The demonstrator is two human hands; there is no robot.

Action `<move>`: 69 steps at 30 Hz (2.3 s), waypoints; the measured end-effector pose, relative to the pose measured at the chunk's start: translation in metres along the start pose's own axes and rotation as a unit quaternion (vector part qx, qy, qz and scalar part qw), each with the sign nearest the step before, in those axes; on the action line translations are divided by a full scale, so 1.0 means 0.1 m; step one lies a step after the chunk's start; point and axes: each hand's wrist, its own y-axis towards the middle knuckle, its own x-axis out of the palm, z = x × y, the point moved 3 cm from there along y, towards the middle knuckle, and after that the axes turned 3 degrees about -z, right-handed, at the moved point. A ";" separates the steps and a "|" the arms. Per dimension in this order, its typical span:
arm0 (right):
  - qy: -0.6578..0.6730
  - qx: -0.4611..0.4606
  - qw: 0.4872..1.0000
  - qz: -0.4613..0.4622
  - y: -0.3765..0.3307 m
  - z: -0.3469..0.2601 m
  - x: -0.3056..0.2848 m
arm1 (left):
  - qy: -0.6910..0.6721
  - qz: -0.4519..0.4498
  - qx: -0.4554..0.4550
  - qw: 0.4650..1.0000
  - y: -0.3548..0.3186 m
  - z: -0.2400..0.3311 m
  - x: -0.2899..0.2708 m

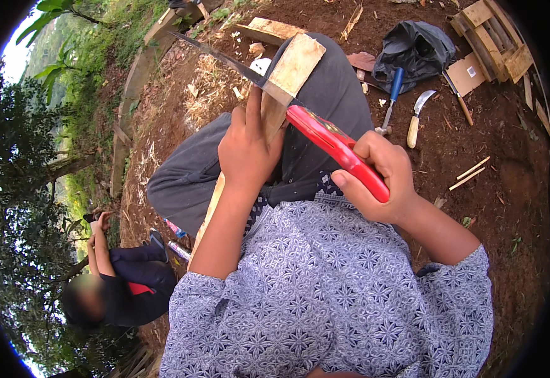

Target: The person sits on the ground and uses a red hand saw to cut a wooden plank resting on their lap. After cutting, they use a hammer and a chisel to shape the wood further.

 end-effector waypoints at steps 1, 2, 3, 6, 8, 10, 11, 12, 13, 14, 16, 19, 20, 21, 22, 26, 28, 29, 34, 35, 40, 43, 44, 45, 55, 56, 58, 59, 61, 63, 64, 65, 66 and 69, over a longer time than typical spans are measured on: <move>0.001 0.004 1.000 -0.001 0.00 -0.01 0.00 | 0.000 -0.001 0.000 1.000 0.00 0.00 0.00; 0.002 0.008 1.000 -0.002 0.00 -0.02 0.00 | -0.001 -0.002 0.000 1.000 0.00 -0.01 0.00; 0.002 0.012 1.000 -0.003 0.00 -0.03 -0.01 | -0.002 -0.003 0.001 1.000 0.00 -0.01 0.01; -0.002 0.002 1.000 -0.008 0.01 -0.05 -0.02 | -0.013 0.005 0.000 1.000 -0.01 -0.03 0.04; -0.003 0.001 1.000 -0.005 0.02 -0.03 -0.02 | -0.011 0.006 0.003 1.000 0.00 -0.02 0.03; -0.001 0.001 1.000 -0.002 0.02 -0.03 -0.01 | -0.008 0.008 0.004 1.000 0.00 -0.01 0.02; 0.002 0.002 1.000 -0.001 0.02 -0.03 0.00 | -0.007 0.008 0.005 1.000 0.01 0.00 0.00; 0.005 0.003 1.000 0.000 0.03 -0.03 0.01 | -0.005 0.008 0.005 1.000 0.01 0.01 0.00; 0.006 0.005 1.000 -0.001 0.02 -0.03 0.01 | -0.004 0.006 0.003 1.000 0.01 0.01 0.00; 0.007 0.007 1.000 -0.002 0.02 -0.03 0.01 | -0.003 0.004 0.001 1.000 0.01 0.01 0.00; 0.003 0.003 1.000 -0.001 0.02 -0.02 0.01 | -0.001 0.002 0.000 1.000 0.00 0.00 0.00; -0.003 -0.004 1.000 0.001 0.01 -0.02 -0.01 | 0.002 0.001 0.001 1.000 0.00 0.00 0.00; 0.000 -0.001 1.000 0.000 0.00 -0.02 -0.01 | 0.004 0.000 0.000 1.000 0.00 0.00 0.01; 0.003 0.003 1.000 -0.001 0.00 -0.02 0.00 | 0.006 0.000 0.000 1.000 0.00 0.00 0.01; 0.004 0.003 1.000 -0.002 -0.01 -0.02 0.00 | 0.002 0.005 0.003 1.000 0.00 -0.01 0.02; 0.002 0.002 1.000 -0.005 -0.01 -0.03 0.00 | -0.008 0.011 0.004 1.000 -0.01 -0.03 0.03; -0.001 0.001 1.000 -0.006 0.00 -0.03 0.00 | -0.008 0.007 0.002 1.000 -0.01 -0.02 0.02; -0.002 0.001 1.000 -0.005 0.00 -0.02 0.01 | -0.006 0.005 0.001 1.000 0.00 -0.01 0.01; -0.004 0.000 1.000 -0.008 0.00 -0.02 0.02 | -0.009 0.003 0.000 1.000 0.00 -0.01 0.00; -0.007 0.004 1.000 -0.011 0.01 -0.03 0.03 | -0.009 0.002 0.000 1.000 0.00 -0.01 -0.01; -0.021 0.014 0.999 -0.024 0.05 -0.12 0.04 | -0.011 0.006 0.003 1.000 -0.01 -0.02 0.02; -0.025 0.023 0.999 -0.038 0.05 -0.14 0.01 | -0.002 -0.002 -0.003 1.000 -0.01 0.00 0.03; -0.034 0.020 0.998 -0.043 0.04 -0.15 -0.01 | 0.001 0.001 -0.003 1.000 -0.02 0.01 0.03; -0.041 0.017 0.998 -0.048 0.04 -0.16 -0.02 | 0.005 0.003 -0.003 1.000 -0.02 0.01 0.03; -0.039 0.017 0.999 -0.034 -0.07 -0.10 -0.04 | 0.028 -0.009 -0.008 1.000 -0.03 0.08 0.01; -0.040 0.017 0.998 -0.034 -0.09 -0.09 -0.04 | 0.029 -0.008 -0.006 1.000 -0.03 0.08 0.00; -0.046 0.016 0.998 -0.029 -0.11 -0.06 -0.03 | 0.027 -0.007 -0.001 1.000 -0.03 0.08 0.01; -0.049 0.015 0.998 -0.025 -0.12 -0.05 -0.03 | 0.025 -0.007 0.001 1.000 -0.03 0.07 0.02; -0.046 0.014 0.999 -0.022 -0.13 -0.03 -0.02 | 0.021 -0.007 0.001 1.000 -0.04 0.06 0.02; -0.037 0.016 0.999 -0.017 -0.14 -0.01 -0.02 | 0.013 -0.007 0.004 1.000 -0.03 0.05 0.01; -0.040 0.019 0.999 -0.009 -0.15 0.02 -0.01 | 0.009 -0.004 0.006 1.000 -0.02 0.06 0.02; -0.051 0.017 0.999 -0.010 -0.17 0.04 -0.01 | 0.008 -0.017 0.003 1.000 -0.02 0.06 0.01; -0.062 0.015 0.998 -0.010 -0.18 0.05 -0.02 | 0.006 -0.030 0.001 1.000 -0.01 0.06 0.00; -0.079 0.018 0.997 -0.013 -0.28 0.07 -0.07 | 0.001 -0.042 -0.005 0.999 0.00 0.03 -0.01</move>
